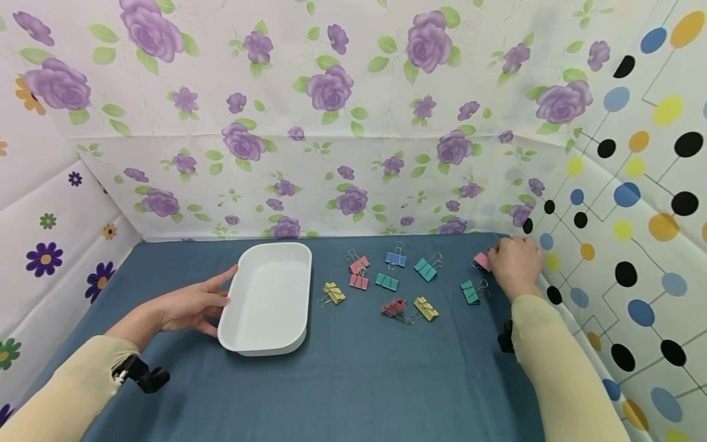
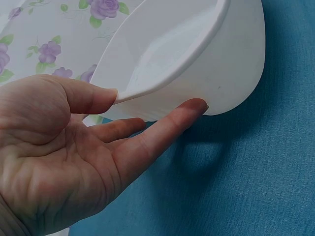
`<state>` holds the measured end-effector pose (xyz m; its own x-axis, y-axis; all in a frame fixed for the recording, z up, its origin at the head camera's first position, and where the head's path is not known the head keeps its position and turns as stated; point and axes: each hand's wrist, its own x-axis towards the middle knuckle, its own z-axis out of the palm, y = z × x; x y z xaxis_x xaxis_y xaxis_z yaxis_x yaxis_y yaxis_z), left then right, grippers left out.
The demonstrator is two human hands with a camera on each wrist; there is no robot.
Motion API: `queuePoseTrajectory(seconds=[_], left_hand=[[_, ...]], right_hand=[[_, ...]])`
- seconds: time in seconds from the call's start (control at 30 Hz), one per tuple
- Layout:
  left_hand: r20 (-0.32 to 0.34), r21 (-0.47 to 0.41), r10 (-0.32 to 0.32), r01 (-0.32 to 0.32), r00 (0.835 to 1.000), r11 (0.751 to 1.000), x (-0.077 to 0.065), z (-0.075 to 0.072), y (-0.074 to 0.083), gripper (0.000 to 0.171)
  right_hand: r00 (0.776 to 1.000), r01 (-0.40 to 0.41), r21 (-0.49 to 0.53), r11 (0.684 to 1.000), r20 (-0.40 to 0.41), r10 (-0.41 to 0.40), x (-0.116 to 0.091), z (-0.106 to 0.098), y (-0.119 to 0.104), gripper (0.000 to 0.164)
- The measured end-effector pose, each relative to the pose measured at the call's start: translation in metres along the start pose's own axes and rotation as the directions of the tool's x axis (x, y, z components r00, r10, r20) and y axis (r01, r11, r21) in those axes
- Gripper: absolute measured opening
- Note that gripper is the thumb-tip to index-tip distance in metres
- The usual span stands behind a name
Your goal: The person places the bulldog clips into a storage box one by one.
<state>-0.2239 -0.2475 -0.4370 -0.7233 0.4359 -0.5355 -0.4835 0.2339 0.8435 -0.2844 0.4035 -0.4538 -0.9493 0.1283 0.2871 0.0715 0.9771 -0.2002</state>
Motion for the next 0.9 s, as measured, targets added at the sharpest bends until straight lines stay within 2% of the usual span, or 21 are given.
queuePoseTrajectory(seconds=[0.2,0.6,0.9], left_hand=[[0.000,0.002,-0.004,0.004,1.000,1.000,0.001,-0.001,-0.001,0.076],[0.040,0.008,0.008,-0.009,0.999,1.000,0.000,-0.002,0.000,0.078],[0.046,-0.001,0.012,-0.012,0.999,1.000,0.001,-0.003,0.001,0.078]], right_hand=[[0.999,0.032,0.016,0.999,-0.026,-0.032,0.000,-0.003,-0.003,0.024],[0.992,0.082,0.044,0.996,-0.096,-0.078,0.002,-0.014,-0.011,0.020],[0.986,0.128,0.073,0.989,-0.116,-0.119,-0.001,-0.030,-0.030,0.015]])
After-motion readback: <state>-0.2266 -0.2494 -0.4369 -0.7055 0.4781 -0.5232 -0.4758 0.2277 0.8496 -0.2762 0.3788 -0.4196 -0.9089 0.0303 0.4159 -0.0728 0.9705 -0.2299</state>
